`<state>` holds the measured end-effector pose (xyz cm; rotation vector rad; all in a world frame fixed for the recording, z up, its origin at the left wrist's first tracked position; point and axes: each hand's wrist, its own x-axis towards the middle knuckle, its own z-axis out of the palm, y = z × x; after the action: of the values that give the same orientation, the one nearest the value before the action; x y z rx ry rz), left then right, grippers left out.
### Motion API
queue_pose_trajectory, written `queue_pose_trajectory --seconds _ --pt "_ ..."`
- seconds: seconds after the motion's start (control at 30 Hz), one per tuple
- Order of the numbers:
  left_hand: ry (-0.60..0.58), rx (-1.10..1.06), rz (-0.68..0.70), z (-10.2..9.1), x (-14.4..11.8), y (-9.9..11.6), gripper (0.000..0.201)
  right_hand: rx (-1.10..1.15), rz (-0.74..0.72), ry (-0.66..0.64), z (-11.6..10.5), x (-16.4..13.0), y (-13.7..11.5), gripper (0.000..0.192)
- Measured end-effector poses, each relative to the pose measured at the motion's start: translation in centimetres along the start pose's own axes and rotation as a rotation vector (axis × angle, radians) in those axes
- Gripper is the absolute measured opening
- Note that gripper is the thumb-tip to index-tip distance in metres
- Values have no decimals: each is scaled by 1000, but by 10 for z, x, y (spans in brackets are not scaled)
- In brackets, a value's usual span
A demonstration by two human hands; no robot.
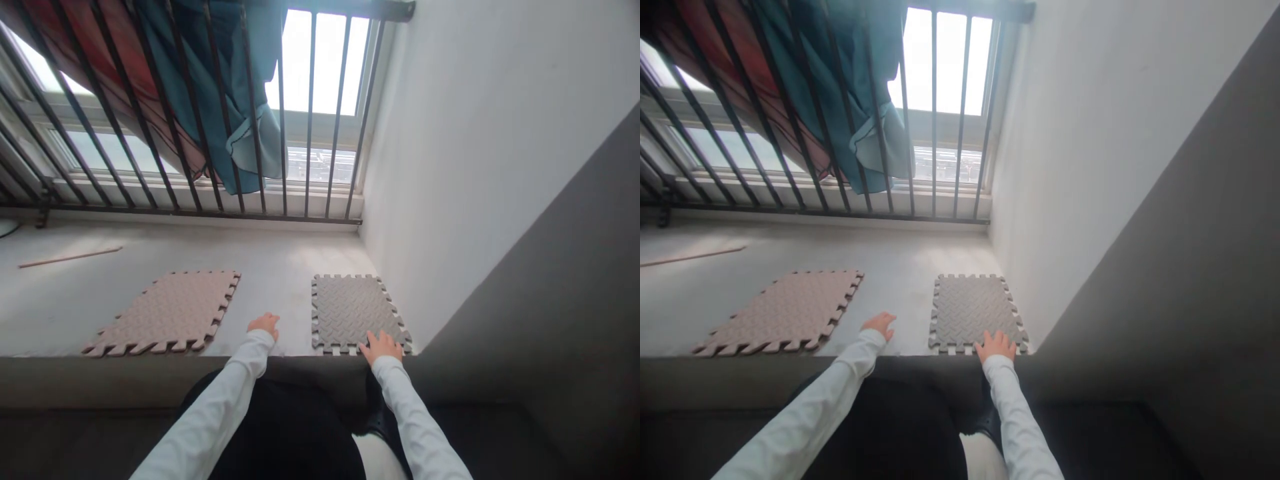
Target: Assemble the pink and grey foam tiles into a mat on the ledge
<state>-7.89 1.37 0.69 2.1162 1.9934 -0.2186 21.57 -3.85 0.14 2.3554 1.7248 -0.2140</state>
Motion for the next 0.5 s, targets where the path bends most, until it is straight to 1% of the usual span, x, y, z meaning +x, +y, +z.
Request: queue_pose_trajectory --seconds 0.03,0.07,0.13,0.17,0.23,0.3,0.37,0.4,0.43,0.5 --pt "-48 53 -91 -8 0 -27 39 -9 -11 1 -1 2 0 47" --pt "-59 83 -163 -15 -2 -52 38 -20 -21 4 -3 4 0 46" --pt "-56 112 -248 -24 -8 -97 39 -37 -37 6 -6 8 0 45" --pt "-56 116 -264 -25 -12 -115 39 -46 -43 6 -7 9 -1 45" --pt "-53 132 -225 -24 -17 -140 36 -62 -46 7 -8 10 -4 45" --pt "-29 172 -147 -19 -19 -152 30 -77 -38 15 -7 9 -9 44" --pt "8 206 -122 -12 -15 -155 28 -91 -25 25 -4 7 -12 44" --pt "17 203 -143 -9 -12 -155 27 -97 -20 31 -3 6 -13 45" --pt "17 178 -193 -6 -9 -155 27 -101 -17 36 -1 5 -14 46" --pt "33 81 -292 -1 -3 -154 26 -107 -19 44 1 4 -14 47"
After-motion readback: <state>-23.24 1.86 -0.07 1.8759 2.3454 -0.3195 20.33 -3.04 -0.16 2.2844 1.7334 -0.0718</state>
